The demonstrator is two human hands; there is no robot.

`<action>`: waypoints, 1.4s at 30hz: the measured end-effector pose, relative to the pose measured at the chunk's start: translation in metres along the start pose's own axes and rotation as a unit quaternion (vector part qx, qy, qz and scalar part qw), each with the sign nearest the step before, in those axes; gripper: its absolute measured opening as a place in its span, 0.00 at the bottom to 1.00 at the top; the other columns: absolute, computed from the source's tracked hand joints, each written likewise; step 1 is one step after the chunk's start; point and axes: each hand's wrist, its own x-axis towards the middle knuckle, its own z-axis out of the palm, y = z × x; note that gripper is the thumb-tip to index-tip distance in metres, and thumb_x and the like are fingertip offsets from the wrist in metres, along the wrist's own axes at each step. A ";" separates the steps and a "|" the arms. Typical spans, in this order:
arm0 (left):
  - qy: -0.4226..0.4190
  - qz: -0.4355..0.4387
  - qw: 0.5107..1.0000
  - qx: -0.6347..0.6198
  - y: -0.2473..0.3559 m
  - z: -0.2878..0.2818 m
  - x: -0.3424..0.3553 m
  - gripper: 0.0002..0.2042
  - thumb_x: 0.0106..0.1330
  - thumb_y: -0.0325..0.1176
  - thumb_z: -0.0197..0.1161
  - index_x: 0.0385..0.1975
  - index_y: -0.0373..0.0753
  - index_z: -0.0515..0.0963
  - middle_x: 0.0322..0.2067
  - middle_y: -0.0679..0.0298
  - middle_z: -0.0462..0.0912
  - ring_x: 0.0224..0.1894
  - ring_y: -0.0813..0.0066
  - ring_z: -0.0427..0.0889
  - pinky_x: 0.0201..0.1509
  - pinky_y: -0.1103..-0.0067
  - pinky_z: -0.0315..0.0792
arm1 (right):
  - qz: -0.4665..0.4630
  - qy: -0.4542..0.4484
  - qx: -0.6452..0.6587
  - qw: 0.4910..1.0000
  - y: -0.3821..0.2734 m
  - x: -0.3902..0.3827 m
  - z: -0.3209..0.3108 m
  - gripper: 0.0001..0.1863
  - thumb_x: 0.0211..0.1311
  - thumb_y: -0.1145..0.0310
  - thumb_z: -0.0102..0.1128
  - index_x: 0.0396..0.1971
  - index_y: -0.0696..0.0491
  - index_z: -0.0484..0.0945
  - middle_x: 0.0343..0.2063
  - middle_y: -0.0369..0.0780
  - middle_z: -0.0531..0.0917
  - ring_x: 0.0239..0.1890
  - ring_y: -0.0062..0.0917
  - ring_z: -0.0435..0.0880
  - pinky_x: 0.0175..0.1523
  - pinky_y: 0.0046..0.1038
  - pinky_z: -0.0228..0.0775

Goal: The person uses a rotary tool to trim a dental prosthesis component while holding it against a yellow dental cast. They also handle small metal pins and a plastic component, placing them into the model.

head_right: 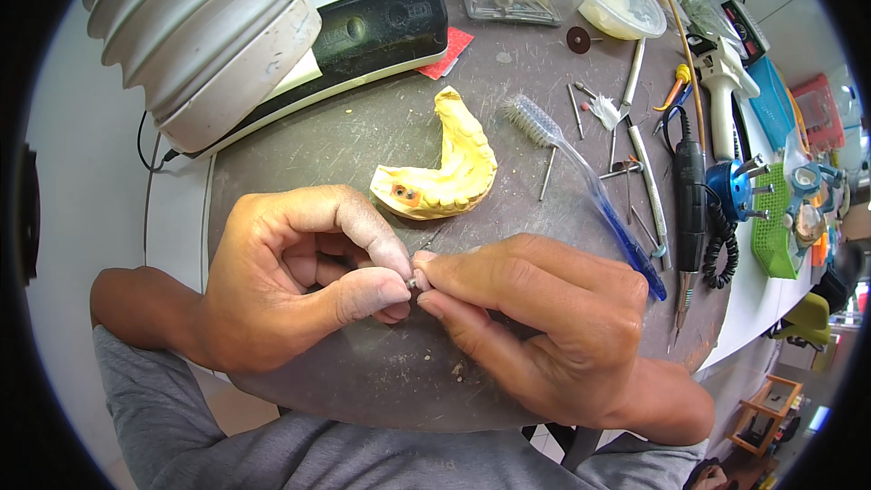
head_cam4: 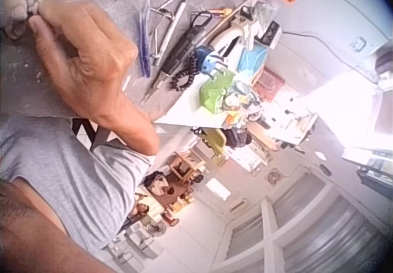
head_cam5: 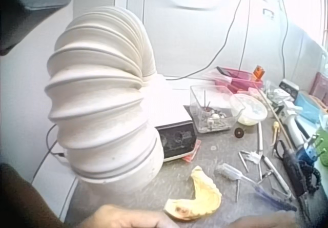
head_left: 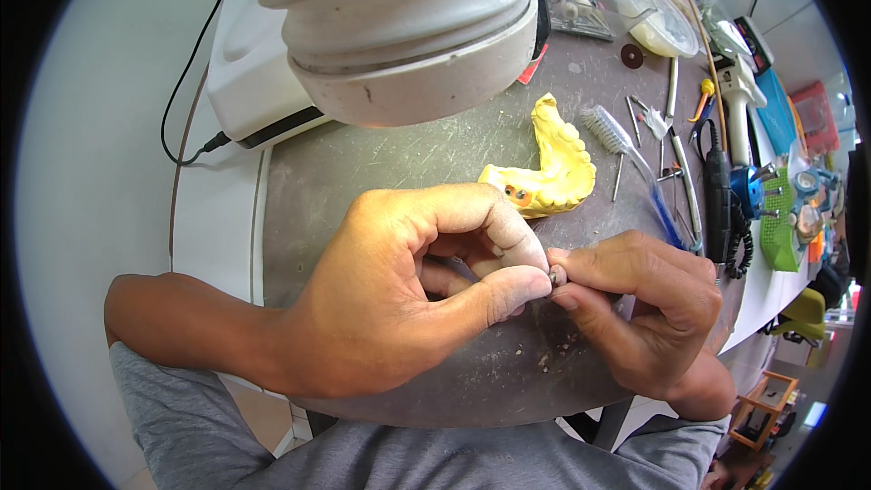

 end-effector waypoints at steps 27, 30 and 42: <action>0.007 -0.004 1.000 -0.004 -0.001 -0.001 0.000 0.06 0.66 0.20 0.68 0.40 0.29 0.78 0.39 0.57 0.84 0.41 0.76 0.86 0.49 0.80 0.83 | 0.001 -0.014 -0.010 1.000 -0.001 0.001 -0.002 0.12 0.50 0.81 0.76 0.36 0.61 0.87 0.30 0.46 0.88 0.29 0.30 0.90 0.34 0.26 0.81; 0.009 0.009 1.000 -0.001 0.001 0.000 0.001 0.09 0.66 0.20 0.67 0.43 0.30 0.76 0.40 0.57 0.84 0.42 0.76 0.86 0.50 0.80 0.83 | -0.008 -0.014 -0.018 1.000 -0.001 0.001 -0.003 0.12 0.50 0.81 0.76 0.37 0.61 0.87 0.30 0.45 0.88 0.29 0.30 0.90 0.34 0.25 0.81; 0.005 0.023 0.999 0.027 0.000 0.000 0.002 0.14 0.66 0.16 0.65 0.48 0.32 0.73 0.41 0.58 0.84 0.45 0.77 0.85 0.50 0.80 0.84 | -0.012 0.008 -0.009 1.000 -0.001 -0.003 -0.002 0.14 0.46 0.81 0.78 0.34 0.60 0.84 0.29 0.43 0.88 0.31 0.27 0.87 0.36 0.24 0.77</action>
